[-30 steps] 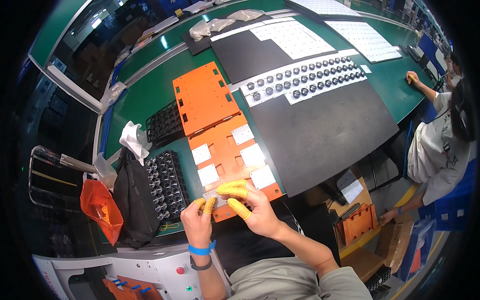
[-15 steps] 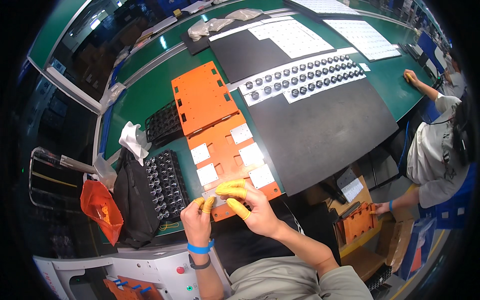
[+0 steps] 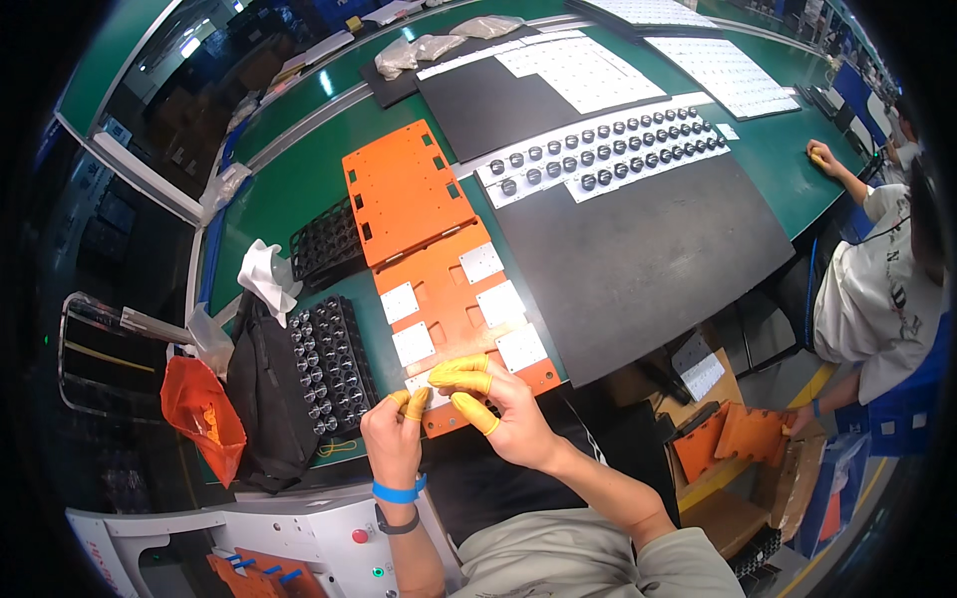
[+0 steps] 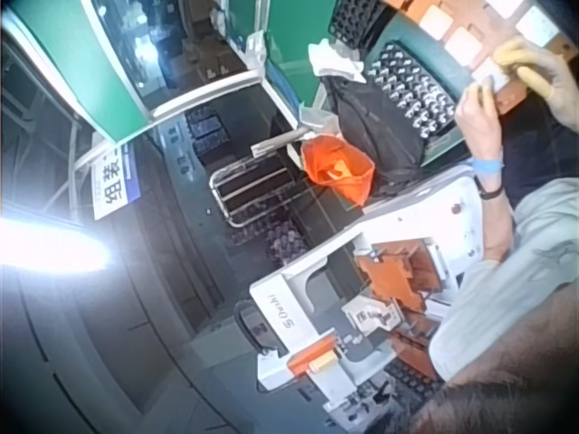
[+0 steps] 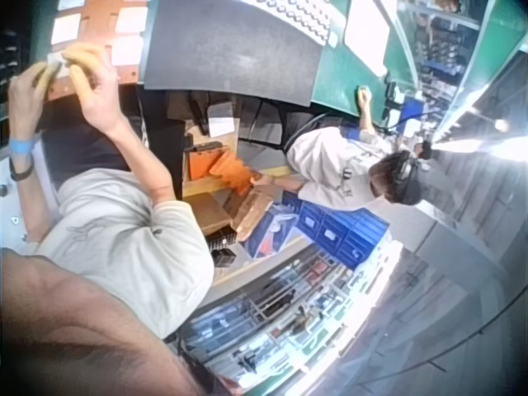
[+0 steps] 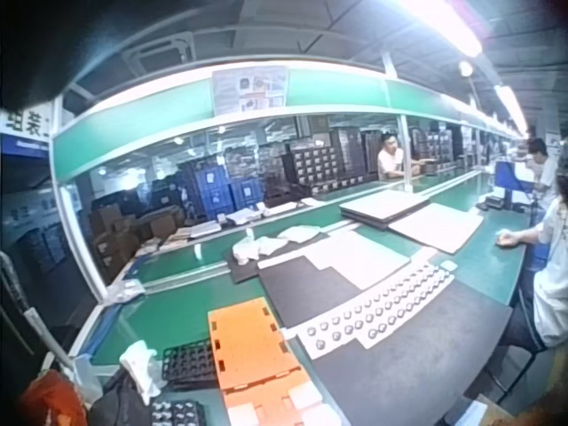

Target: The person assembles small cylindrical components into an orange plastic tray by hand. They pick up each component, place it into a designated slot, and then move the tray to a machine for processing. The person repeats this process for multiple components throughout the clip.

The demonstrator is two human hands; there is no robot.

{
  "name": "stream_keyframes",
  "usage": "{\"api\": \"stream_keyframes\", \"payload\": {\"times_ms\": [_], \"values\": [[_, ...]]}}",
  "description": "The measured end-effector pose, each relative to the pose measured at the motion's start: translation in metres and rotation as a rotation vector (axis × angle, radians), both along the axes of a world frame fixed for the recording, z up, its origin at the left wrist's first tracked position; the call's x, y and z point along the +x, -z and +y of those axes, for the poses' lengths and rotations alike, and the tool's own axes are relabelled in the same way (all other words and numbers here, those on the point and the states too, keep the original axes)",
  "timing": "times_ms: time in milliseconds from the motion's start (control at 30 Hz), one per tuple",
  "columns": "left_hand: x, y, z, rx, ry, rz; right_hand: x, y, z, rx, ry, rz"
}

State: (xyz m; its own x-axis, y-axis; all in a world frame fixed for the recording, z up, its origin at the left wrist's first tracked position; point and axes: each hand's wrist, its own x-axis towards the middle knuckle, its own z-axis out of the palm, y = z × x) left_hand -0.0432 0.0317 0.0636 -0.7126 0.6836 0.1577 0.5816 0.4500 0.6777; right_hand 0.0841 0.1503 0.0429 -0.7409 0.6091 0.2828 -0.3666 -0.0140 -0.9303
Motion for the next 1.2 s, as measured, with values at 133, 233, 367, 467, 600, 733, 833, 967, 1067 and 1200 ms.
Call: {"api": "stream_keyframes", "payload": {"times_ms": [133, 233, 367, 467, 600, 733, 833, 967, 1067, 1200], "values": [[-0.002, -0.001, 0.001, -0.047, -0.024, -0.084, 0.000, 0.001, 0.000, -0.008, 0.006, -0.005], [-0.002, -0.004, 0.003, -0.067, -0.033, -0.093, 0.000, 0.000, -0.001, -0.013, 0.011, -0.004], [-0.003, -0.005, 0.003, -0.103, -0.038, -0.107, 0.000, -0.002, -0.001, -0.018, 0.010, 0.007], [-0.002, -0.008, 0.004, -0.110, -0.057, -0.141, 0.000, 0.001, -0.001, -0.013, 0.009, -0.014], [0.001, -0.007, 0.005, -0.083, -0.082, -0.182, 0.000, 0.001, -0.001, -0.007, 0.004, -0.009], [0.003, 0.001, 0.004, -0.052, -0.097, -0.146, -0.002, 0.000, -0.001, -0.007, 0.001, 0.002], [0.004, 0.003, 0.004, -0.046, -0.087, -0.103, -0.002, -0.001, 0.000, 0.025, -0.007, -0.016], [0.005, 0.001, 0.004, -0.069, -0.100, -0.083, -0.003, -0.002, 0.000, 0.050, -0.009, -0.018], [0.006, 0.003, 0.004, -0.057, -0.114, -0.087, -0.003, -0.010, 0.001, 0.103, -0.028, -0.070], [0.008, 0.002, 0.004, -0.022, -0.140, -0.203, -0.009, -0.035, 0.025, 0.310, -0.072, -0.129]]}}
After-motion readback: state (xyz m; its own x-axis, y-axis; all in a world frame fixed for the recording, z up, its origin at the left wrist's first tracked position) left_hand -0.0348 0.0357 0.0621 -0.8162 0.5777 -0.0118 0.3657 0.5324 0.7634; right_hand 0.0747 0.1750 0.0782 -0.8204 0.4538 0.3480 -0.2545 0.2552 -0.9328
